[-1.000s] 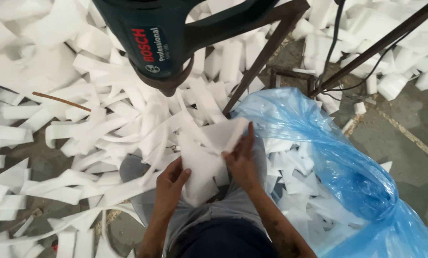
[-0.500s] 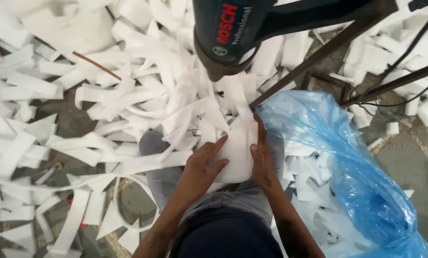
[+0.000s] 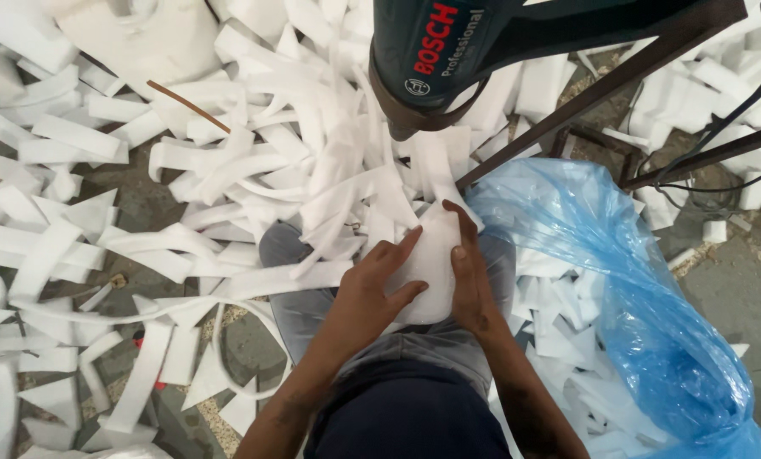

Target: The person sits on the floor and repeatedly folds white plastic strips by hand, placing the folded pieces into a blue plastic bag. The person handles the strips one at a time, folding them in half and then in half again before depositing them.

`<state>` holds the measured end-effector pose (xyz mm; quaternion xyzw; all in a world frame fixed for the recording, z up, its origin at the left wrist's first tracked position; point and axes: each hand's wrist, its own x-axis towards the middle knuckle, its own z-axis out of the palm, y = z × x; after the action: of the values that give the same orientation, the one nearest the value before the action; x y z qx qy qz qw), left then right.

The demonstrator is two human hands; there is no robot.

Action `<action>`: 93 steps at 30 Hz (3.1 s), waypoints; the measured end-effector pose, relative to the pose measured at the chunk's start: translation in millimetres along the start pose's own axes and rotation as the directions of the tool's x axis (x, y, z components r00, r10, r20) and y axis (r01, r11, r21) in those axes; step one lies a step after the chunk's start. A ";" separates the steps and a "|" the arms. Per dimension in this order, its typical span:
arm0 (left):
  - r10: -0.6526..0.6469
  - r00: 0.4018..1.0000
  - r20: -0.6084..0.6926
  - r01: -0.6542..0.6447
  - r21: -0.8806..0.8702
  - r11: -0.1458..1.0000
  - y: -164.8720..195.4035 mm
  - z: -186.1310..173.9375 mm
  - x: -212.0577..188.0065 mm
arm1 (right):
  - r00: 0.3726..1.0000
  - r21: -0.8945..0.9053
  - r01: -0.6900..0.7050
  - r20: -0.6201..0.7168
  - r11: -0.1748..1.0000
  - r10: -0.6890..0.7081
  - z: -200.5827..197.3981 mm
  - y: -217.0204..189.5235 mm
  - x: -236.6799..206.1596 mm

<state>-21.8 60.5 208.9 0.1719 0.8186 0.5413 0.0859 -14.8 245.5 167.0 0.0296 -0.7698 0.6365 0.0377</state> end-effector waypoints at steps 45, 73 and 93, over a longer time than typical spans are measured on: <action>0.189 0.979 -0.076 -0.184 0.068 0.981 -26.9 -57.5 68.9 | 0.963 0.022 0.270 0.007 0.963 -0.270 33.4 55.2 106.0; -0.101 0.985 0.140 0.141 -0.315 0.938 -99.5 9.1 -12.3 | 0.921 0.651 -0.362 0.142 0.667 0.361 15.9 72.2 -3.6; 0.047 0.998 -0.049 -0.045 0.026 0.999 -16.4 2.8 -5.7 | 0.961 0.026 0.190 -0.209 0.981 -0.180 26.1 54.9 -10.2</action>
<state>-18.7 54.9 192.5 0.1782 0.8230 0.5369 0.0509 -10.3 230.2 107.5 0.0364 -0.7407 0.6474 0.1757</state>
